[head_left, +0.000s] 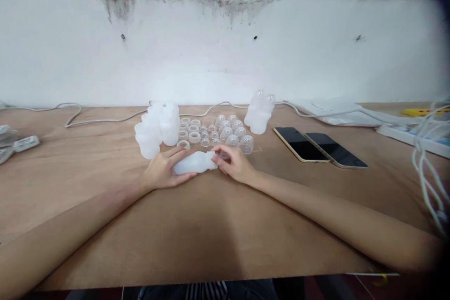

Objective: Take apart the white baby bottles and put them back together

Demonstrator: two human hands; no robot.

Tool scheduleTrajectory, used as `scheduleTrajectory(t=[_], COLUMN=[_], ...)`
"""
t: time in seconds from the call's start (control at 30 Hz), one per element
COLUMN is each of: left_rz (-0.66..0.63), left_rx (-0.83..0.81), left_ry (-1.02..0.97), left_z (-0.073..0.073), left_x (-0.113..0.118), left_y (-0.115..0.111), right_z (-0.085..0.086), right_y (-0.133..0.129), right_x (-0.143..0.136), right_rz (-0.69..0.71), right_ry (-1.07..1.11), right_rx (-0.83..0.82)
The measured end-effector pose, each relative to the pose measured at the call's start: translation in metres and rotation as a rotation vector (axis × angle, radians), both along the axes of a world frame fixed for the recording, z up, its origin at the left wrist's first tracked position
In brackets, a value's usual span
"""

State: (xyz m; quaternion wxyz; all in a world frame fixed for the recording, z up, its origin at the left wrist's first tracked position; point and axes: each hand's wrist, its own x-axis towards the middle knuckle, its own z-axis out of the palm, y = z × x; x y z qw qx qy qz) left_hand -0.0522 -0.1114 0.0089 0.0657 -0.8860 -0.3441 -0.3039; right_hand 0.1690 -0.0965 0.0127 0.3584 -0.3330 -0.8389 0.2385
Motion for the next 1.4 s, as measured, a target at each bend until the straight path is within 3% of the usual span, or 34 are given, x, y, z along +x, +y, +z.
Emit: scheduleTrajectory(t=[0.13,0.33,0.53,0.77,0.9,1.03,1.13,1.23,1.33,1.4], left_rz=[0.005,0.070,0.027,0.073,0.057,0.083,0.120,0.144,0.149,0.149], left_rx=[0.035,-0.044,-0.040,-0.091,-0.063,0.149,0.326,0.384,0.402,0.412], left_ry=[0.047,-0.019,-0.014,-0.068,0.001,0.095,0.177,0.220,0.224,0.201], left_z=[0.000,0.000,-0.001,-0.002,-0.002,-0.001,0.000,0.001,0.002,0.002], left_x=[0.002,0.001,0.000,0.000,0.000,0.002,0.001,0.001,0.001,0.001], left_y=[-0.001,0.000,0.000,0.004,0.004,0.000,-0.003,-0.006,-0.006,-0.006], right_z=[0.001,0.003,0.000,0.002,0.001,0.004,0.011,0.019,0.025,0.029], right_y=[0.001,-0.003,0.003,-0.001,0.000,-0.005,-0.011,-0.015,-0.016,-0.015], right_x=[0.000,0.002,0.001,0.000,-0.001,-0.008,-0.015,-0.018,-0.017,-0.016], right_rz=[-0.073,0.152,-0.012,0.109,0.015,-0.053,-0.130,-0.136,-0.075,-0.054], right_ry=[-0.114,0.066,-0.011,0.060,0.046,0.100,0.168,0.212,0.202,0.128], right_rx=[-0.064,0.099,-0.085,0.056,0.030,-0.132,-0.433,-0.719,-0.806,-0.765])
